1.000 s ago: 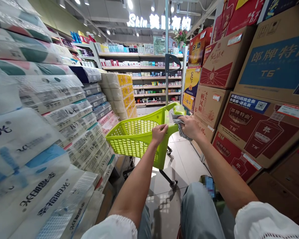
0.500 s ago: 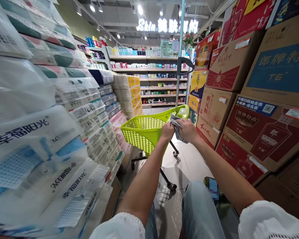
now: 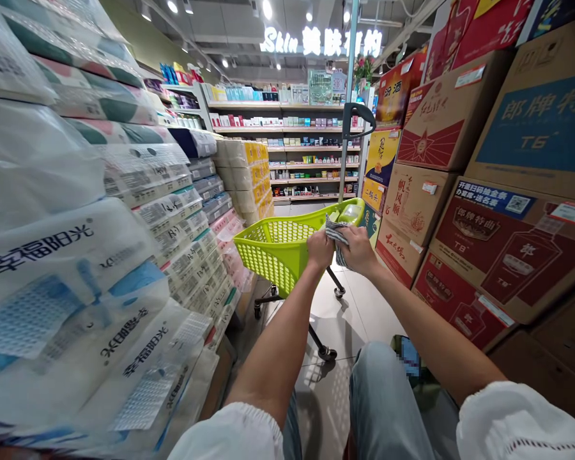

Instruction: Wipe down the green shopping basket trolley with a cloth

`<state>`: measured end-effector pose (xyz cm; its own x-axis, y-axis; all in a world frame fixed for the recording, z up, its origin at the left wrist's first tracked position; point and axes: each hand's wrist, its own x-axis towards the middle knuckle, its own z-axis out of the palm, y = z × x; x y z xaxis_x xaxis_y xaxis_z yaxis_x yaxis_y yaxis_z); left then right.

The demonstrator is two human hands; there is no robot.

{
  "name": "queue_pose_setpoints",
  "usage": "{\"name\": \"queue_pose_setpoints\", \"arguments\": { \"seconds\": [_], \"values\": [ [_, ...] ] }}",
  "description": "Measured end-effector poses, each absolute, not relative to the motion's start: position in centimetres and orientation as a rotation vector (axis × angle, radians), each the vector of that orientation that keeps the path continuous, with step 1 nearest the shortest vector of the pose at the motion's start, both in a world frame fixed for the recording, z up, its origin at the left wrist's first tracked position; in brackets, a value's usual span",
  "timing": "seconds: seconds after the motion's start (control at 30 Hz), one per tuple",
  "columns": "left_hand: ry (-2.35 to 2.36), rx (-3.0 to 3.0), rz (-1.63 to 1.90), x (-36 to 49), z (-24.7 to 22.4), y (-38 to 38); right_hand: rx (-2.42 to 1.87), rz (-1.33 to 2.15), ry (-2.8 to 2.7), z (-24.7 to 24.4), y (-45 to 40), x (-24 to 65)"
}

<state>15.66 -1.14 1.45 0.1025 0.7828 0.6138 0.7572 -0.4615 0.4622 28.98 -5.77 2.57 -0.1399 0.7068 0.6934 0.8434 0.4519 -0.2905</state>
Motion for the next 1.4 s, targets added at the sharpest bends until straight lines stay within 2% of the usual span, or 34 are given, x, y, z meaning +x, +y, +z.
{"name": "queue_pose_setpoints", "arguments": {
  "seconds": [0.3,0.6,0.87,1.17,1.4],
  "values": [
    [1.589,2.261,1.288,15.1,1.8,-1.3,-1.486,-0.071,-1.719,3.8,-2.4,32.2],
    [1.485,2.246,1.354,13.5,1.9,-1.5,-1.334,-0.137,-1.946,3.8,-6.0,27.8],
    [1.451,2.183,1.274,12.1,2.3,-1.4,-1.418,-0.040,-1.873,4.4,-1.9,31.0],
    [1.349,2.193,1.315,7.2,2.5,-1.5,-1.351,-0.131,-1.991,4.7,-4.8,26.6],
    [1.765,2.539,1.052,6.4,5.4,-2.5,-1.295,-0.074,-1.987,6.8,-4.9,24.5]
  ]
}}
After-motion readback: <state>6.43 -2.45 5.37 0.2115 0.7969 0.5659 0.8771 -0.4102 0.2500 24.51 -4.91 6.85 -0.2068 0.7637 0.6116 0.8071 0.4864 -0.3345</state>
